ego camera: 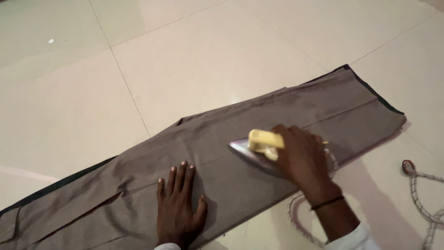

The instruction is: The person irons a pair of grey trousers laid flat on the floor, then switches to ironing a pair of black trousers. They use a handheld iron and smooth the fabric with their hands.

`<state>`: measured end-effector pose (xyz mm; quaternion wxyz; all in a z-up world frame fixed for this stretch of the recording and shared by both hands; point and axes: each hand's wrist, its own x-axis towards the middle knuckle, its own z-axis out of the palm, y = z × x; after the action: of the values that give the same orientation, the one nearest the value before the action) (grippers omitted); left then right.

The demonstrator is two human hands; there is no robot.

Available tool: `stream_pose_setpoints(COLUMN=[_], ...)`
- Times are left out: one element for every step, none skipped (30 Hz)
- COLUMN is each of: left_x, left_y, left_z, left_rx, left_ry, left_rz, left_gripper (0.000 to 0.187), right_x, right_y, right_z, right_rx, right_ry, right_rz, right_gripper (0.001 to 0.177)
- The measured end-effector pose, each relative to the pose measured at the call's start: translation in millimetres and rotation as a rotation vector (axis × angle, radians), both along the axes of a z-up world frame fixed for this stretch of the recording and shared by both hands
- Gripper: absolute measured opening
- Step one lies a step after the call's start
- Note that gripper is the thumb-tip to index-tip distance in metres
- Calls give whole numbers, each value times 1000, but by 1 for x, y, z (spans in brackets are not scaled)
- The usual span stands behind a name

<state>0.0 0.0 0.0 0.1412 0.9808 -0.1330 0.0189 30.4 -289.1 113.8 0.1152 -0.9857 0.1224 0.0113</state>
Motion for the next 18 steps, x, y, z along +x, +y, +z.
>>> stream_pose_setpoints(left_x=[-1,-2,-3,-4,-3,-2,-1,-1,-2,-4,-4,-5,-7,-7,-7,-7,-6,-6], left_y=[0,-1,-1,-1,-2,-2,-2,-3,-3,-2,-2,-2,-1,-1,-2,-2,-2,-2], left_z=[1,2,3,4,5,6,7,8,8,8,8,8,8,7,7,7,7,6], left_rx=[-6,-11,-17,-11,-4,3,-4,-10,-15,-21,-29,-37,-41,-45,-51,-47,-43,-38], left_ry=[-23,-45,-68,-57,-49,-41,-38,-36,-34,-43,-56,-69,-76,-84,-95,-92,-88,-84], left_rz=[-2,-3,-5,-2,0,3,0,-2,-2,-4,-4,-4,-9,-14,-19,-19,-22,-24], left_gripper=[84,81,79,80,81,82,82,82,82,80,78,76,77,77,77,77,77,78], right_x=[-2,-3,-5,-6,-6,-7,-7,-7,-7,-8,-9,-10,-12,-14,-16,-17,-19,-21], right_y=[-8,-14,-17,-17,-17,-16,-14,-10,-5,1,7,14,20,27,32,37,41,45], right_z=[-1,-2,-5,-8,-10,-10,-10,-10,-10,-9,-8,-7,-7,-7,-7,-7,-8,-8], right_rx=[-28,-57,-86,-112,-138,-163,-161,-159,-156,-149,-145,-141,-122,-104,-88,-61,-33,-6], right_ry=[-51,-103,-154,-180,-208,-237,-218,-199,-181,-163,-150,-138,-138,-139,-143,-150,-156,-161], right_rz=[-3,-6,-10,9,25,42,51,59,69,93,119,145,170,195,219,255,288,322], right_gripper=[42,39,37,35,34,33,32,32,32,32,32,33,32,31,30,29,29,29])
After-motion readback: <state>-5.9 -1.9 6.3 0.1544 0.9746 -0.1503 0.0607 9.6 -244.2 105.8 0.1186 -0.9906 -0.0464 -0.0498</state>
